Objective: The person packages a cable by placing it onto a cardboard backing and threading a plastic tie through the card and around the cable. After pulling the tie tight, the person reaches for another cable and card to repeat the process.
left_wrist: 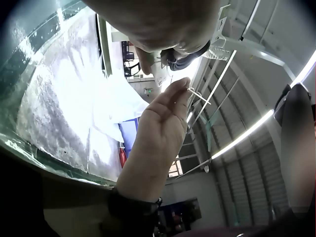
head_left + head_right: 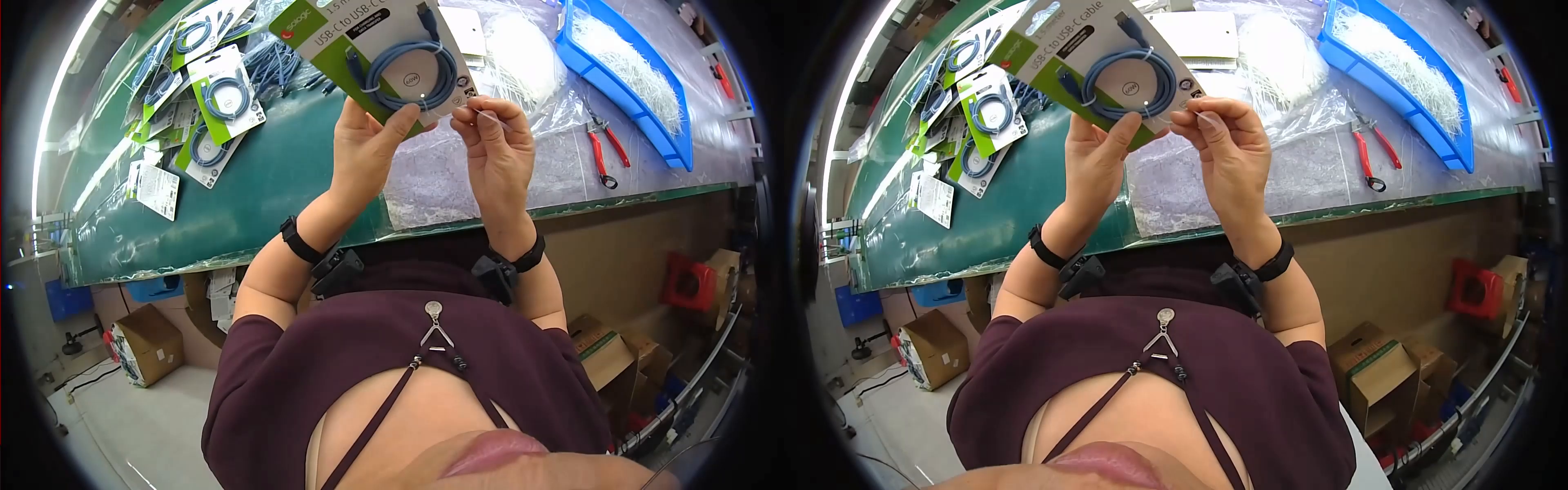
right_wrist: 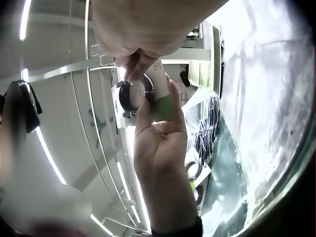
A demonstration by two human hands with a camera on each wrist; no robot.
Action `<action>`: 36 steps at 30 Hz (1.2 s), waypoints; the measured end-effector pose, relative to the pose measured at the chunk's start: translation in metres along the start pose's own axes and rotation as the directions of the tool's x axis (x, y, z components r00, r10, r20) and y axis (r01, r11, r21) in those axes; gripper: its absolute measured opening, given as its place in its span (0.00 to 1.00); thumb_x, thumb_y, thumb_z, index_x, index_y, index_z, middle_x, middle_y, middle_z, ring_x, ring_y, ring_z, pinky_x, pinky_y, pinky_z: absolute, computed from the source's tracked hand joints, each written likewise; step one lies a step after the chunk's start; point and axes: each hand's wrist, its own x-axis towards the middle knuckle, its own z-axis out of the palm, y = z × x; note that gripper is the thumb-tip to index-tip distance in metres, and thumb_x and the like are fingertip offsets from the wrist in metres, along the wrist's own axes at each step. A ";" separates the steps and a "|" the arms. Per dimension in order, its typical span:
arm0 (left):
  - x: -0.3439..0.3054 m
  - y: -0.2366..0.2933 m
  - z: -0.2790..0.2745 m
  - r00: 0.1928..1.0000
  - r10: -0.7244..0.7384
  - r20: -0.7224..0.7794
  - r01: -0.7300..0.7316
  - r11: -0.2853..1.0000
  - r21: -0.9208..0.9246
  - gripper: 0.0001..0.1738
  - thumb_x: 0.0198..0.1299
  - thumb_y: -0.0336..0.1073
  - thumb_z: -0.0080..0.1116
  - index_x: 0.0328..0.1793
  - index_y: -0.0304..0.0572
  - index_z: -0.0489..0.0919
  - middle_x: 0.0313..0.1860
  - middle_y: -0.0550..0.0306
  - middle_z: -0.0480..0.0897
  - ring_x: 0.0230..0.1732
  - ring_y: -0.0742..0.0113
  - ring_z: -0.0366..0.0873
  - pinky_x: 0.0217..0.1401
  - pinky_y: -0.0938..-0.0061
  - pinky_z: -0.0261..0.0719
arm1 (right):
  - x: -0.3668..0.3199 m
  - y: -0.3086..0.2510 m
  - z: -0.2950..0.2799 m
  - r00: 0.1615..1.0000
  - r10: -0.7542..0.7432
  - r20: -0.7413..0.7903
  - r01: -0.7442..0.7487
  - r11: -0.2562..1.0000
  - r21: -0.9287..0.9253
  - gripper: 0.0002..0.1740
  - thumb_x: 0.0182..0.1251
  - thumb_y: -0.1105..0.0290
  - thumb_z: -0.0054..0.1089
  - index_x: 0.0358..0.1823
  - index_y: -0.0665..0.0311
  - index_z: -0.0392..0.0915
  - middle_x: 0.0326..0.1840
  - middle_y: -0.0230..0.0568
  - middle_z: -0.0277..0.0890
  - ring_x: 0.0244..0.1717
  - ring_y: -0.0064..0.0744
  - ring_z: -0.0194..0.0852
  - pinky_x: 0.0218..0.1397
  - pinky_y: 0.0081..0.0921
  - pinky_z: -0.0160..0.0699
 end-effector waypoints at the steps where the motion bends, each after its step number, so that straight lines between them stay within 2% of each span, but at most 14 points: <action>1: 0.001 0.001 -0.002 0.998 -0.055 0.002 0.055 0.997 -0.045 0.22 0.61 0.20 0.55 0.60 0.38 0.64 0.52 0.52 0.78 0.50 0.63 0.80 0.51 0.66 0.85 | 0.001 0.000 0.000 1.000 0.003 0.001 -0.003 1.000 -0.002 0.08 0.69 0.74 0.53 0.47 0.67 0.73 0.44 0.40 0.76 0.42 0.30 0.79 0.52 0.24 0.82; 3: 0.002 0.002 -0.005 0.986 -0.163 0.017 0.164 0.977 -0.134 0.21 0.62 0.20 0.54 0.60 0.39 0.64 0.51 0.51 0.78 0.51 0.61 0.80 0.52 0.62 0.86 | 0.006 0.000 0.000 0.983 -0.147 0.111 0.171 0.950 -0.261 0.07 0.68 0.76 0.54 0.46 0.67 0.74 0.41 0.39 0.76 0.38 0.27 0.79 0.47 0.21 0.81; 4: 0.002 0.002 -0.006 0.987 -0.162 0.017 0.163 0.977 -0.135 0.21 0.62 0.20 0.54 0.60 0.39 0.64 0.51 0.51 0.78 0.51 0.61 0.80 0.52 0.62 0.86 | 0.008 0.000 0.000 0.961 -0.210 0.180 0.264 0.889 -0.375 0.07 0.68 0.77 0.55 0.46 0.67 0.74 0.39 0.39 0.77 0.36 0.26 0.79 0.45 0.19 0.81; 5: 0.002 0.003 -0.006 0.983 -0.181 0.020 0.182 0.972 -0.151 0.21 0.62 0.21 0.53 0.60 0.39 0.64 0.52 0.51 0.78 0.51 0.61 0.80 0.51 0.62 0.86 | 0.008 -0.001 0.001 0.961 -0.211 0.182 0.266 0.888 -0.376 0.07 0.68 0.77 0.55 0.46 0.67 0.74 0.39 0.39 0.77 0.36 0.26 0.79 0.45 0.19 0.81; 8: 0.001 0.002 -0.006 0.975 -0.221 0.029 0.223 0.958 -0.181 0.20 0.63 0.22 0.53 0.60 0.40 0.65 0.52 0.51 0.78 0.51 0.61 0.80 0.51 0.61 0.86 | 0.004 -0.004 0.006 0.942 -0.271 0.197 0.332 0.671 -0.663 0.09 0.62 0.82 0.60 0.43 0.67 0.77 0.37 0.37 0.77 0.33 0.23 0.77 0.34 0.18 0.78; 9: 0.001 0.001 -0.006 0.983 -0.184 0.017 0.185 0.970 -0.158 0.20 0.63 0.22 0.54 0.60 0.40 0.65 0.51 0.51 0.79 0.50 0.61 0.80 0.51 0.62 0.86 | 0.006 -0.006 0.007 0.942 -0.271 0.198 0.332 0.671 -0.663 0.09 0.62 0.82 0.60 0.43 0.67 0.77 0.37 0.37 0.77 0.33 0.23 0.77 0.34 0.18 0.78; 12: 0.000 -0.002 -0.007 0.994 -0.110 -0.009 0.109 0.988 -0.111 0.19 0.62 0.22 0.54 0.59 0.39 0.66 0.50 0.51 0.79 0.49 0.62 0.81 0.50 0.63 0.86 | 0.011 -0.011 0.013 0.756 -0.358 0.548 0.625 0.144 -0.767 0.12 0.54 0.85 0.64 0.40 0.66 0.80 0.34 0.37 0.76 0.29 0.25 0.75 0.27 0.21 0.75; 13: 0.001 -0.003 -0.009 0.998 -0.070 -0.006 0.070 0.995 -0.073 0.19 0.62 0.22 0.55 0.58 0.39 0.67 0.50 0.51 0.80 0.49 0.63 0.81 0.50 0.65 0.85 | 0.011 -0.012 0.013 0.756 -0.356 0.549 0.625 0.143 -0.768 0.12 0.54 0.85 0.64 0.40 0.66 0.80 0.34 0.37 0.76 0.29 0.25 0.75 0.27 0.21 0.75; 16: 0.002 -0.005 -0.012 1.000 0.010 0.004 -0.010 1.000 0.001 0.18 0.62 0.22 0.55 0.57 0.38 0.68 0.49 0.51 0.80 0.47 0.64 0.81 0.49 0.68 0.85 | 0.010 -0.014 0.015 0.691 -0.326 0.646 0.666 -0.063 -0.744 0.14 0.48 0.86 0.65 0.38 0.65 0.82 0.32 0.38 0.75 0.27 0.29 0.75 0.26 0.23 0.74; 19: 0.002 -0.007 -0.013 0.999 0.053 0.003 -0.053 0.994 0.100 0.18 0.61 0.22 0.57 0.56 0.37 0.69 0.45 0.54 0.82 0.44 0.69 0.82 0.43 0.76 0.83 | 0.008 -0.016 0.021 0.702 -0.318 0.637 0.653 -0.069 -0.755 0.14 0.47 0.86 0.65 0.38 0.65 0.82 0.31 0.39 0.75 0.27 0.31 0.75 0.26 0.24 0.75; 23: -0.001 -0.007 -0.016 0.998 0.050 -0.033 -0.041 0.972 0.230 0.17 0.59 0.23 0.60 0.54 0.37 0.71 0.41 0.57 0.83 0.40 0.76 0.81 0.37 0.83 0.78 | 0.007 -0.016 0.023 0.720 -0.300 0.625 0.640 -0.060 -0.766 0.14 0.47 0.86 0.65 0.37 0.66 0.82 0.31 0.39 0.74 0.26 0.32 0.75 0.26 0.24 0.75; 27: -0.004 -0.012 -0.018 0.995 0.063 -0.080 -0.032 0.940 0.339 0.16 0.58 0.24 0.63 0.52 0.37 0.73 0.38 0.61 0.83 0.36 0.82 0.78 0.32 0.86 0.74 | 0.008 -0.014 0.023 0.728 -0.293 0.620 0.637 -0.048 -0.770 0.13 0.48 0.86 0.64 0.36 0.66 0.81 0.31 0.39 0.74 0.26 0.32 0.75 0.27 0.25 0.75; 31: -0.008 -0.008 -0.018 0.996 0.054 -0.066 -0.023 0.917 0.398 0.16 0.57 0.24 0.64 0.51 0.36 0.75 0.40 0.61 0.83 0.36 0.83 0.76 0.33 0.85 0.73 | 0.007 -0.012 0.023 0.733 -0.288 0.617 0.631 -0.053 -0.774 0.13 0.48 0.86 0.64 0.36 0.67 0.81 0.30 0.39 0.74 0.26 0.33 0.75 0.26 0.25 0.74; 36: -0.008 -0.013 -0.019 0.990 0.130 -0.057 -0.102 0.928 0.359 0.16 0.56 0.24 0.64 0.50 0.36 0.75 0.42 0.61 0.82 0.36 0.83 0.76 0.33 0.84 0.73 | 0.004 -0.010 0.025 0.750 -0.275 0.602 0.618 -0.033 -0.786 0.12 0.48 0.86 0.64 0.35 0.67 0.81 0.30 0.39 0.74 0.26 0.33 0.75 0.26 0.25 0.74</action>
